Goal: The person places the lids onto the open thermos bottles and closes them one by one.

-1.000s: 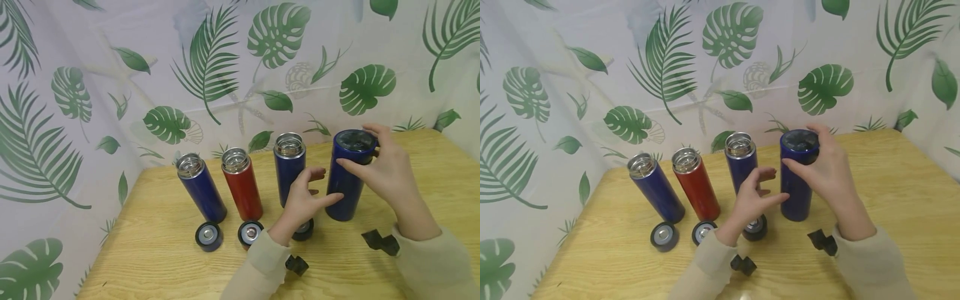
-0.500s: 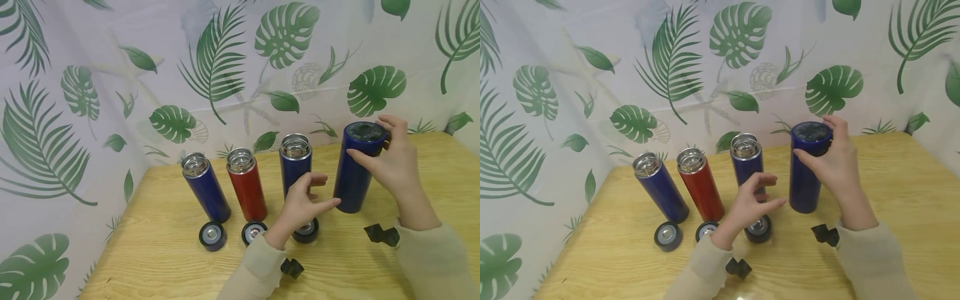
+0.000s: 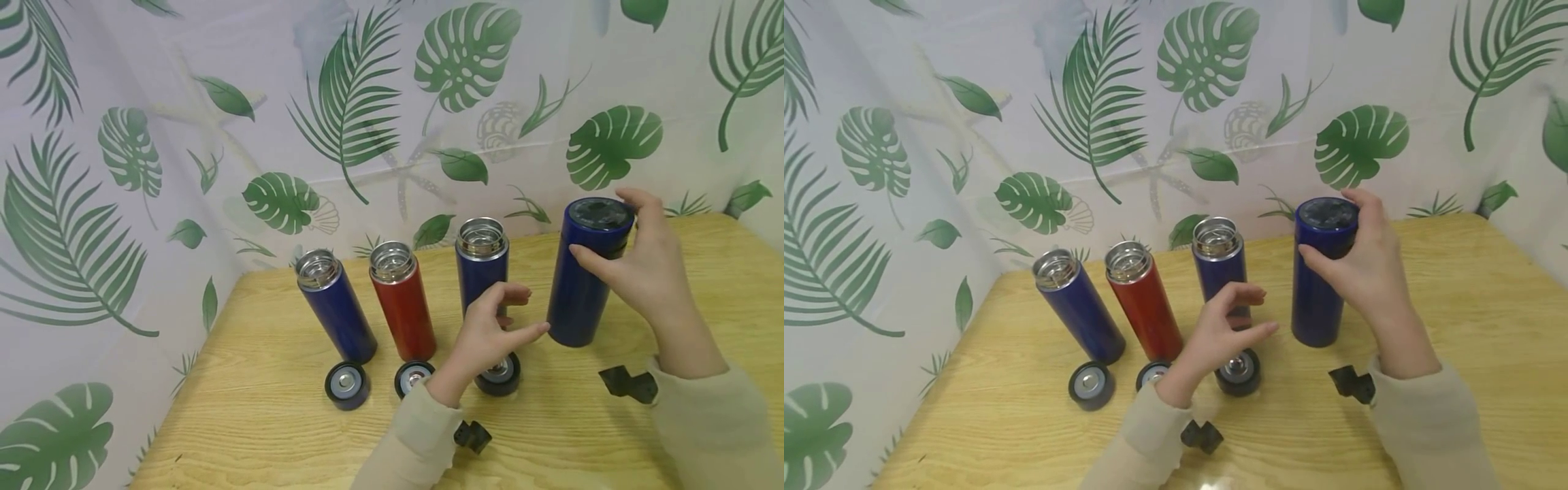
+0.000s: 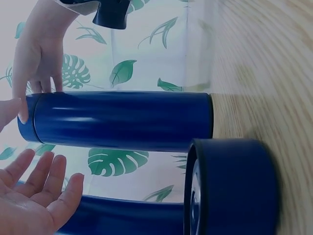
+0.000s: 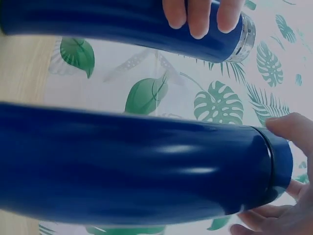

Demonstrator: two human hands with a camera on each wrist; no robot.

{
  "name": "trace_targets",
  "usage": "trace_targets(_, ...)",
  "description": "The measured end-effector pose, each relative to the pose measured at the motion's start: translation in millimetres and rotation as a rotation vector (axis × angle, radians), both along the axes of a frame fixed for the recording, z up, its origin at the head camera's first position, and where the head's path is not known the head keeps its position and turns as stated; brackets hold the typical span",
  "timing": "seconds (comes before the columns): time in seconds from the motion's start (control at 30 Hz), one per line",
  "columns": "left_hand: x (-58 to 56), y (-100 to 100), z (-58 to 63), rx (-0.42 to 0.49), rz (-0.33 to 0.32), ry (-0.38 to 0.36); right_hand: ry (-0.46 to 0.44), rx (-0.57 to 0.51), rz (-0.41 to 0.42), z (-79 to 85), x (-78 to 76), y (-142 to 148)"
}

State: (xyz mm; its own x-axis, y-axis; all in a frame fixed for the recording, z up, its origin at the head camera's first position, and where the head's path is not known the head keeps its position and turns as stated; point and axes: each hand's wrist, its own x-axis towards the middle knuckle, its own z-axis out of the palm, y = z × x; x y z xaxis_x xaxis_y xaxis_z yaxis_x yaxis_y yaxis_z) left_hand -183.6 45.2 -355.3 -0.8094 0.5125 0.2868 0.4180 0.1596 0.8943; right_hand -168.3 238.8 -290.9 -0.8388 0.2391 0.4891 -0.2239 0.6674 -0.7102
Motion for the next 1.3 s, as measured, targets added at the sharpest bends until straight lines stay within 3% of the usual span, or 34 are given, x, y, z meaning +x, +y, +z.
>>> trace_targets(0.07, -0.2, -1.1, -0.1, -0.005, 0.002, 0.005, 0.07, 0.011, -0.015, 1.1, 1.7, -0.8)
trace_targets(0.17, 0.2, -3.2, 0.5, -0.009, 0.003, 0.019, 0.253, 0.049, -0.024, 2.8, 5.0, -3.2)
trace_targets(0.27, 0.7, -6.3, 2.1, -0.006, 0.001, 0.044, 0.437, 0.121, 0.008, 5.3, 8.4, -9.1)
trace_targets(0.33, 0.6, -9.0, 2.6, -0.01, 0.001, 0.065, 0.487, 0.158, 0.05, 7.1, 11.7, -14.4)
trace_targets(0.57, 1.0, -21.6, 1.7, -0.044, -0.009, 0.076, 0.402, 0.231, 0.204, 5.4, 22.6, -23.2)
trace_targets(0.87, 5.9, -48.0, -1.7, -0.094, -0.005, 0.048, 0.331, 0.257, 0.264, 2.4, 30.7, -24.8)
trace_targets(1.07, 8.5, -59.4, -0.5, -0.093, 0.013, 0.12, 0.295, 0.297, 0.277, 1.2, 34.3, -27.4)
trace_targets(1.3, 6.6, -65.4, 0.4, -0.06, 0.038, 0.182, 0.29, 0.315, 0.349, -7.5, 31.2, -31.0)
